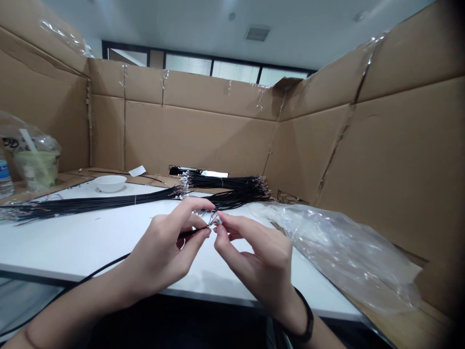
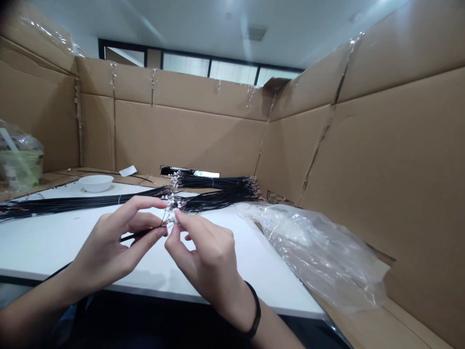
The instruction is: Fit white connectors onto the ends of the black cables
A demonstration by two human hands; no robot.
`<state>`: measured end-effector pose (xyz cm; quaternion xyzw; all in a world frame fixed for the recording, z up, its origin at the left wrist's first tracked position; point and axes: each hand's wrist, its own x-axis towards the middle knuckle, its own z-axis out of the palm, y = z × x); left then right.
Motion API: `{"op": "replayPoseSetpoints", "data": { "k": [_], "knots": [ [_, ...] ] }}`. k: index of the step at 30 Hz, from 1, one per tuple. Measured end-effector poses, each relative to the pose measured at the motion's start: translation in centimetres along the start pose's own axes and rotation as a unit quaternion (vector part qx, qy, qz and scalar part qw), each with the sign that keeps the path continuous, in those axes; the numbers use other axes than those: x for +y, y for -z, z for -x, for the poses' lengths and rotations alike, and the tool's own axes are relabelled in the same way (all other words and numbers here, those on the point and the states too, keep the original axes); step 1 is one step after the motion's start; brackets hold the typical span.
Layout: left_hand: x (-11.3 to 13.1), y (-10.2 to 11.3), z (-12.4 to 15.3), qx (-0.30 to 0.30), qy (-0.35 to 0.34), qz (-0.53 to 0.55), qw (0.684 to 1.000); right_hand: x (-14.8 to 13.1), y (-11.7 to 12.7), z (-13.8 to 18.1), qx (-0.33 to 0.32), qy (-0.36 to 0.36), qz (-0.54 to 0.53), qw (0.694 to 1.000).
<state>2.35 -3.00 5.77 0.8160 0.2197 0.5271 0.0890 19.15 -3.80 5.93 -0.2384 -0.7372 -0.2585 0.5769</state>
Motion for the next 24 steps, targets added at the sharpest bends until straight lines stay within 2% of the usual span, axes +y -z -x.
{"op": "replayPoseSetpoints", "data": {
  "k": [10,24],
  "knots": [
    [0.07,0.01,0.00,-0.024,-0.020,0.007,0.999,-0.31,0.09,-0.09,0.008,-0.007,-0.012,1.000],
    [0.15,-0.02,0.06,-0.009,-0.015,0.007,1.000,-0.30,0.24,-0.06,0.019,0.002,-0.037,0.999]
  ]
}}
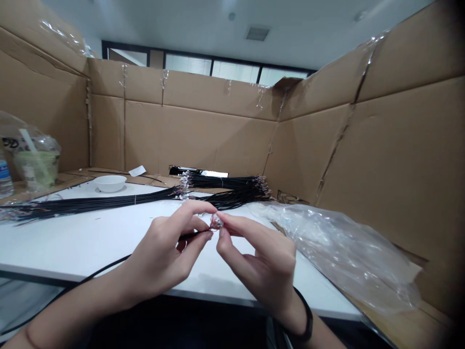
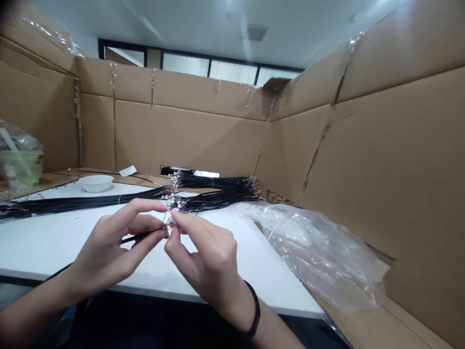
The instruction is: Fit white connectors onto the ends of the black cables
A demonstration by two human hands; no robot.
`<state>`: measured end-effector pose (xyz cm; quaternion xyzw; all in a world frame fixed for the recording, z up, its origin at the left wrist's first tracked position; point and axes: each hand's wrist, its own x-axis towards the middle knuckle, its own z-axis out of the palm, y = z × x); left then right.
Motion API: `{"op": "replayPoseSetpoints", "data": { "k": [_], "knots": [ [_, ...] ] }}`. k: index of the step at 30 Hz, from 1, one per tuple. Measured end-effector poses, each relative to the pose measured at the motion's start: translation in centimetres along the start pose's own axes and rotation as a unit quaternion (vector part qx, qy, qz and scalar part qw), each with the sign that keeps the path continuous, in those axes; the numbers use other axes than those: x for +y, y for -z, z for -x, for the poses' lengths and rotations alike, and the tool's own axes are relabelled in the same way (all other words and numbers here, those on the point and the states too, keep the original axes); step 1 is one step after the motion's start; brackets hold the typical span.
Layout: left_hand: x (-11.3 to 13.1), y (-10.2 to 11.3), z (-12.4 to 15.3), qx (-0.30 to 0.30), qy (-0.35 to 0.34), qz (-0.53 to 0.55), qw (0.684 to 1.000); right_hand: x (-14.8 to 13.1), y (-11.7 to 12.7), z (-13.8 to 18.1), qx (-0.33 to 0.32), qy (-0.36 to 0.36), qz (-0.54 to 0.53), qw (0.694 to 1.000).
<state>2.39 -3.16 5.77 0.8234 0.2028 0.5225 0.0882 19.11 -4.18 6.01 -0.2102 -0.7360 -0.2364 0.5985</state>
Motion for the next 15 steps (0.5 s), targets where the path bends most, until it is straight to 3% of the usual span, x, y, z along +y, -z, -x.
{"op": "replayPoseSetpoints", "data": {
  "k": [8,15],
  "knots": [
    [0.39,0.35,-0.03,0.012,0.002,0.040,0.999,0.62,0.74,-0.33,-0.051,0.005,-0.113,0.992],
    [0.42,0.30,-0.17,0.009,-0.018,0.046,0.999,0.47,0.89,-0.30,-0.051,0.009,-0.068,0.996]
  ]
}}
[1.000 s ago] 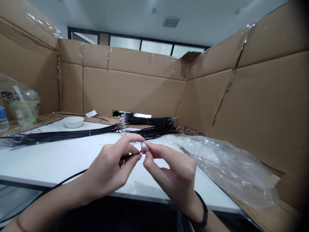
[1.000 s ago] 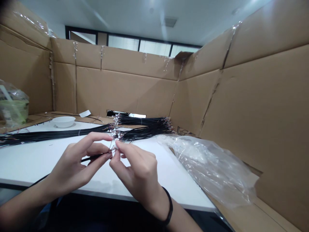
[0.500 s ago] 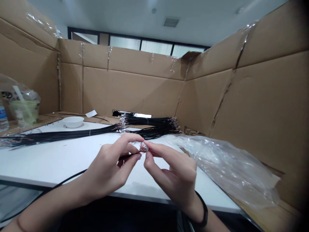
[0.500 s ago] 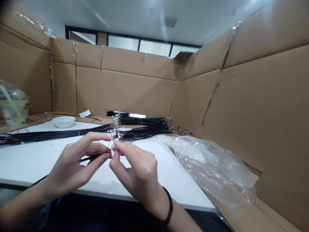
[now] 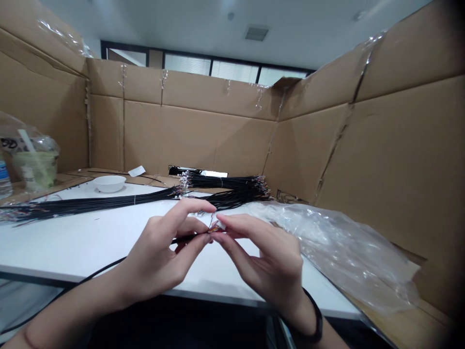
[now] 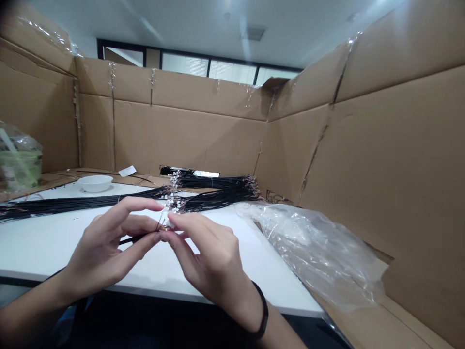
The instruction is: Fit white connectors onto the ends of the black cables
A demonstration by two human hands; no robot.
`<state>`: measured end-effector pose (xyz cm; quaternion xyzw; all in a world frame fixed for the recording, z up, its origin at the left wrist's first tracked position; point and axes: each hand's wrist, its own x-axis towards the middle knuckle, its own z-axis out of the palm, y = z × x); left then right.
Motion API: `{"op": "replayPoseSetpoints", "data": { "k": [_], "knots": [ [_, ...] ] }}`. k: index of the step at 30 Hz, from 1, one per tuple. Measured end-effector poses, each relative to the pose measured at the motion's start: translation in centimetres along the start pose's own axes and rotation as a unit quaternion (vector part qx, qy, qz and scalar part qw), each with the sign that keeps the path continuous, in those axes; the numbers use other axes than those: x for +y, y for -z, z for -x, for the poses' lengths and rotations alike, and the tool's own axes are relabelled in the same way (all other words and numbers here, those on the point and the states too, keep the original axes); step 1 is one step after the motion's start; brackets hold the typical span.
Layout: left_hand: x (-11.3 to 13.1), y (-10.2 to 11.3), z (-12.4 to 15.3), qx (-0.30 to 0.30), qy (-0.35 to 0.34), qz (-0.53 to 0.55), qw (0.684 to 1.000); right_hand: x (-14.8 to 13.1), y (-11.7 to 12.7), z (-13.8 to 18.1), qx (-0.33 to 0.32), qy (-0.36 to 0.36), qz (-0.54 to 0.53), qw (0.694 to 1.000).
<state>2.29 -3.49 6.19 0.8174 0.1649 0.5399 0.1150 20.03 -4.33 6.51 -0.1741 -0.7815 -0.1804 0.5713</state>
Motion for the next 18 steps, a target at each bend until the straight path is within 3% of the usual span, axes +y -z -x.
{"op": "replayPoseSetpoints", "data": {
  "k": [11,18],
  "knots": [
    [0.35,0.15,0.03,0.019,0.027,0.049,0.998,0.03,0.44,-0.11,-0.012,0.016,0.019,1.000],
    [0.05,-0.09,0.28,0.035,-0.032,-0.033,0.998,-0.34,-0.07,-0.30,0.020,0.002,0.029,0.999]
  ]
}}
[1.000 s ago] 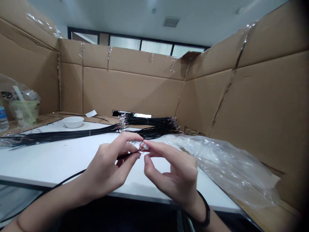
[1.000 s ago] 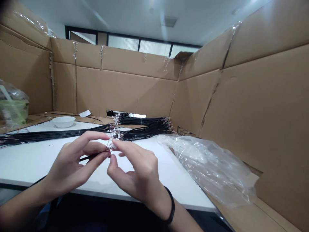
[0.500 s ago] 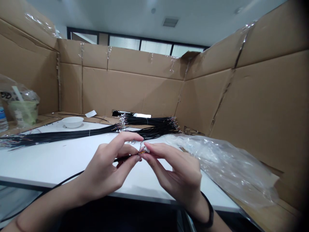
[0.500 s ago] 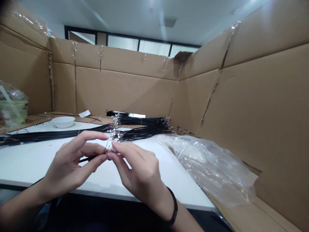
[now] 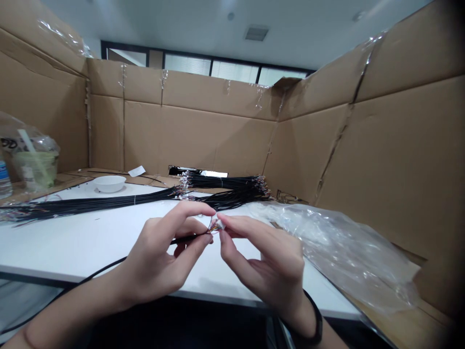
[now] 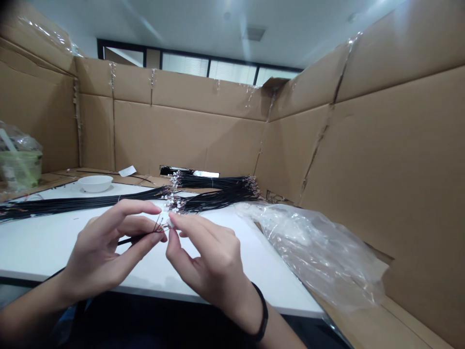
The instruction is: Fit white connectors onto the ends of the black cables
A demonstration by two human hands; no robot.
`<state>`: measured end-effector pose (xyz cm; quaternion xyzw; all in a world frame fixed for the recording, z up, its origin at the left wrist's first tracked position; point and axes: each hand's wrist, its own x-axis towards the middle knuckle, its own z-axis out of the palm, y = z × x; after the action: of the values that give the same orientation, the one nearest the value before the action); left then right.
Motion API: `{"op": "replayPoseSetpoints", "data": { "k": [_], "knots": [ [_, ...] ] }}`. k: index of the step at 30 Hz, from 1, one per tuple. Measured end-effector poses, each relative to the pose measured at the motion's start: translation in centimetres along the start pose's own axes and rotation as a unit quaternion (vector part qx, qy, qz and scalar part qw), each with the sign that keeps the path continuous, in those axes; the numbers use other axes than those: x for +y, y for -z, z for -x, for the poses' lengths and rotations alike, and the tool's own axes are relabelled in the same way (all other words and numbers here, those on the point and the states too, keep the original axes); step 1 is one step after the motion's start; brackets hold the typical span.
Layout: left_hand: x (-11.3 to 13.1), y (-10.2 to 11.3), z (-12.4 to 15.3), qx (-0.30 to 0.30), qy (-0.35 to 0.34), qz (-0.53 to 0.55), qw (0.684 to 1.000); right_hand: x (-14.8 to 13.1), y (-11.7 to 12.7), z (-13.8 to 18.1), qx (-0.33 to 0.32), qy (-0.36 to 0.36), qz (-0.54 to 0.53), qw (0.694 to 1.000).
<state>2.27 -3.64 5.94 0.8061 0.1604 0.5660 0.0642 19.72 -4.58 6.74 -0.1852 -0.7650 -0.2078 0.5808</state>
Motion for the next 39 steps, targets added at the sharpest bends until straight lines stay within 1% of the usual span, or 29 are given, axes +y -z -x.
{"op": "replayPoseSetpoints", "data": {
  "k": [6,10,14,19,25,29,33,36,39],
  "knots": [
    [-0.07,-0.11,0.05,-0.009,-0.021,-0.010,1.000,-0.15,-0.06,-0.02,0.010,-0.015,-0.028,0.999],
    [0.01,-0.11,0.01,-0.012,-0.020,-0.006,1.000,-0.23,0.01,-0.09,0.007,-0.029,-0.034,0.999],
    [-0.03,-0.09,0.08,-0.011,-0.023,-0.010,1.000,-0.35,0.07,-0.16,0.006,-0.025,-0.041,0.999],
    [0.01,-0.06,0.00,0.000,-0.013,-0.003,1.000,-0.40,0.17,-0.08,0.012,-0.037,-0.053,0.998],
    [0.21,-0.03,-0.17,0.003,0.012,0.011,1.000,-0.28,0.46,-0.20,-0.019,-0.102,-0.124,0.987],
    [0.22,-0.01,-0.08,0.004,0.041,0.025,0.999,-0.15,0.64,-0.29,-0.041,-0.136,-0.141,0.980],
    [0.28,0.02,0.02,0.016,0.069,0.056,0.996,0.01,0.66,-0.30,-0.063,-0.151,-0.132,0.978],
    [0.32,0.10,0.08,0.029,0.067,0.064,0.995,0.14,0.63,-0.28,-0.072,-0.157,-0.132,0.976],
    [0.30,0.19,0.08,0.028,0.067,0.066,0.995,0.20,0.59,-0.29,-0.074,-0.159,-0.124,0.977]
  ]
}}
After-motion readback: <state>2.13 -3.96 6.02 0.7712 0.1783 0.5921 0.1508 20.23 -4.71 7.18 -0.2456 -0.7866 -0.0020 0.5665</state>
